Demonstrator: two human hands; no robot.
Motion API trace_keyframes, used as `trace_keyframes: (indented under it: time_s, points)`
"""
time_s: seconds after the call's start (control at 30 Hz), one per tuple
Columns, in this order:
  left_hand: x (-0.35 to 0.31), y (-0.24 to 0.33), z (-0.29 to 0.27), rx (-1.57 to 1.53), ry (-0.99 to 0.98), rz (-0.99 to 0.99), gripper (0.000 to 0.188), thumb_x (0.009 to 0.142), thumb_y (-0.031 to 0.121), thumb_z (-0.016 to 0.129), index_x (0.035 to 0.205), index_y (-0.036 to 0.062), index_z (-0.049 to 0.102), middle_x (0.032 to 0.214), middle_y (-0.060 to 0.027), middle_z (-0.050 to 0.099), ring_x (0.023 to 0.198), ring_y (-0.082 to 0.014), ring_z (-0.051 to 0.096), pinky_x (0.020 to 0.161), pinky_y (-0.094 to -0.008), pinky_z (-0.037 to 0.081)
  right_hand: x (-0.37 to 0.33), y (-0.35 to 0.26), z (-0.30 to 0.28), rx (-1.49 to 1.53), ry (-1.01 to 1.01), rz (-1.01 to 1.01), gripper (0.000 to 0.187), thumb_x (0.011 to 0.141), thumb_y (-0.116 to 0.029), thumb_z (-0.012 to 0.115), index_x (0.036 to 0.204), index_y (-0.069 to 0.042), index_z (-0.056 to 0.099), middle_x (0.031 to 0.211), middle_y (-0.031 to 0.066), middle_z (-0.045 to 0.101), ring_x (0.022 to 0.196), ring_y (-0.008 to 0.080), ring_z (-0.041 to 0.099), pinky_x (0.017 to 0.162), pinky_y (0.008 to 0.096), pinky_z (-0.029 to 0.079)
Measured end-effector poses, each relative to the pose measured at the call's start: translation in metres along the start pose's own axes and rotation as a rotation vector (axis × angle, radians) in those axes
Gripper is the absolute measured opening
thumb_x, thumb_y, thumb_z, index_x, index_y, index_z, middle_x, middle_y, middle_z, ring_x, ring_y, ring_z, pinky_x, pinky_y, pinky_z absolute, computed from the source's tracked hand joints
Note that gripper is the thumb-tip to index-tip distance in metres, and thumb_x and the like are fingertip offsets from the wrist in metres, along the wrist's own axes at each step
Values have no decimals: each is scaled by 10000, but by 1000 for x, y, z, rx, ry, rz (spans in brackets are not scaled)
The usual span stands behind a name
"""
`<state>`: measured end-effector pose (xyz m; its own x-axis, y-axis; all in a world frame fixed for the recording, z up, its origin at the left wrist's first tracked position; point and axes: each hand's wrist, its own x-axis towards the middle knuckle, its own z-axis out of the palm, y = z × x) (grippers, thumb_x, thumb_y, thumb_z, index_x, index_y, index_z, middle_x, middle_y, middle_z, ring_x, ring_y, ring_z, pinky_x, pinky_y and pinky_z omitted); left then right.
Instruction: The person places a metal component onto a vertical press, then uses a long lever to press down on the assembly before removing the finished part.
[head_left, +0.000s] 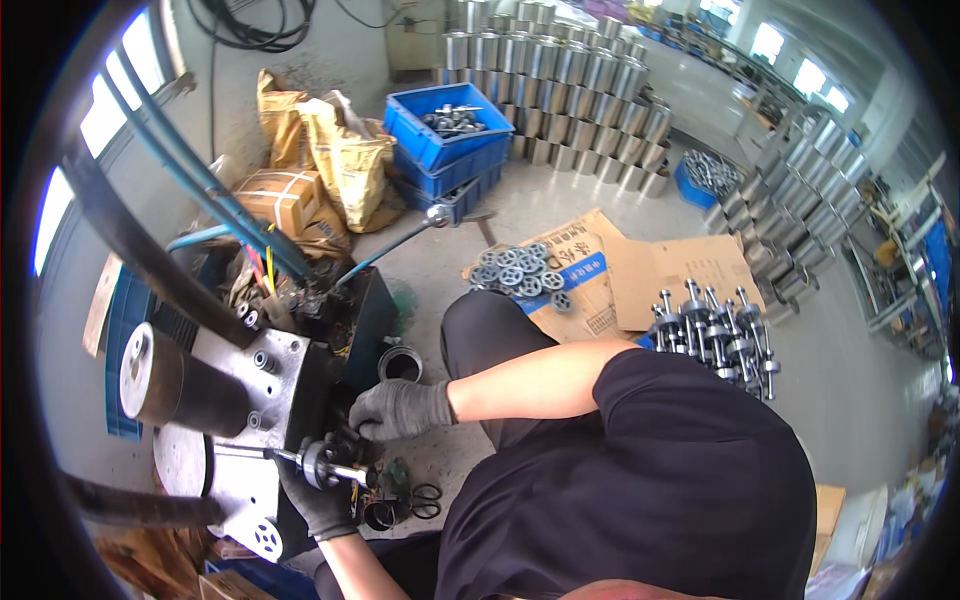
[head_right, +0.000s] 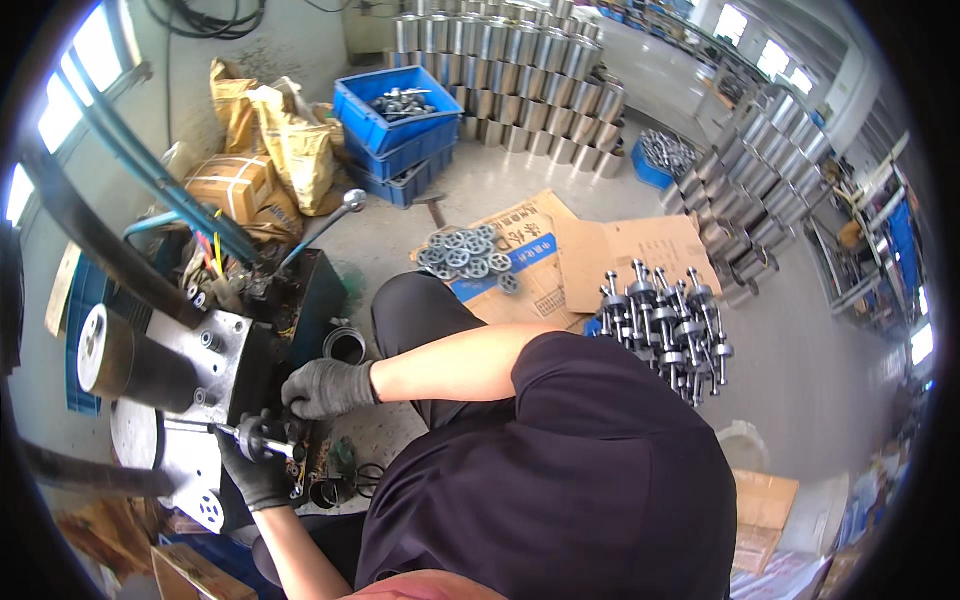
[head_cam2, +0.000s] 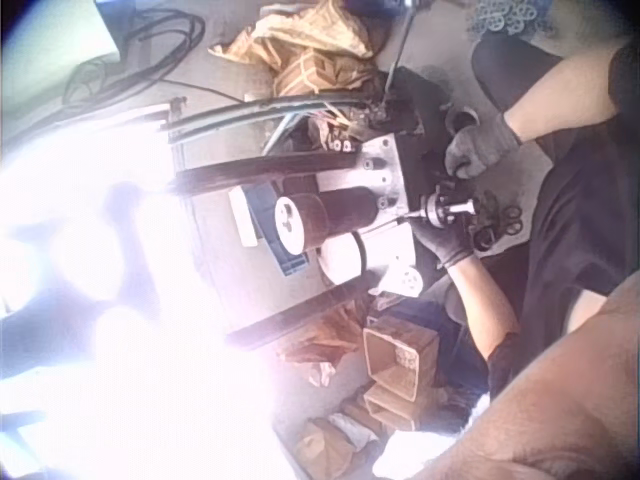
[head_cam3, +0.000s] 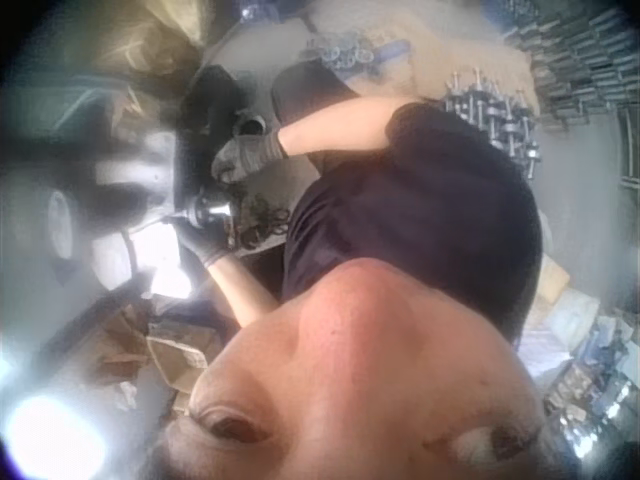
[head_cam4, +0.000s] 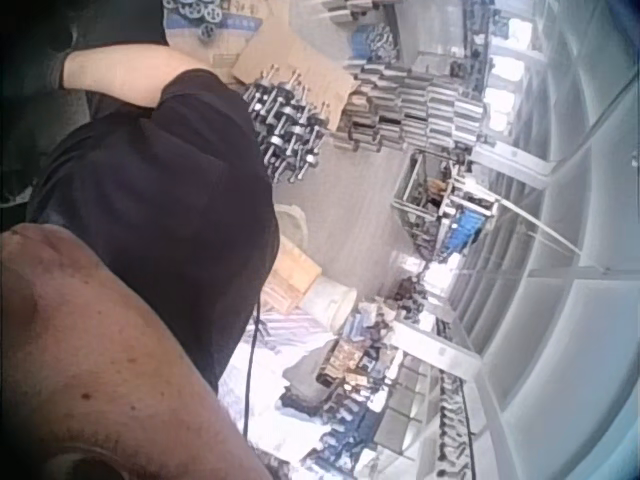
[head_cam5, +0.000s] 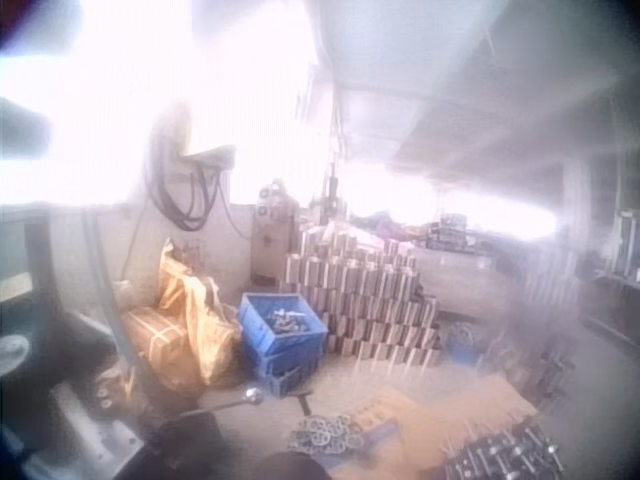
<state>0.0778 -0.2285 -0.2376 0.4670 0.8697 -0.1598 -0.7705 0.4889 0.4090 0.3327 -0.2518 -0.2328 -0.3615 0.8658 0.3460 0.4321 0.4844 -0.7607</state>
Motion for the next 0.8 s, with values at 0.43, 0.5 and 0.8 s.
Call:
trace_keyframes:
  time_s: [0.43, 0.5, 0.8]
  points:
    - [2, -78, 37, 706, 215, 176, 561, 1050, 540, 615, 1283, 29, 624, 1152, -92, 670, 1072, -207, 659, 952, -396, 553, -15, 12, 23, 1111, -226, 830, 572, 1096, -596, 441, 1297, -131, 706, 1189, 24, 731, 1147, 149, 632, 1088, 367, 443]
    - [12, -82, 31, 909, 105, 275, 588, 1050, 553, 602, 1295, 20, 614, 1174, -102, 660, 1094, -218, 646, 967, -404, 542, -26, 7, 2, 991, -149, 717, 558, 1097, -590, 448, 1295, -138, 708, 1202, 30, 730, 1146, 163, 637, 1080, 373, 456]
    - [76, -86, 0, 1522, -204, 525, 383, 1106, 249, 570, 1349, -42, 619, 1213, -110, 690, 1122, -205, 632, 1019, -366, 496, -83, -25, -123, 1205, 237, 688, 790, 867, -867, 575, 912, -90, 710, 650, 58, 660, 504, 193, 673, 429, 335, 587]
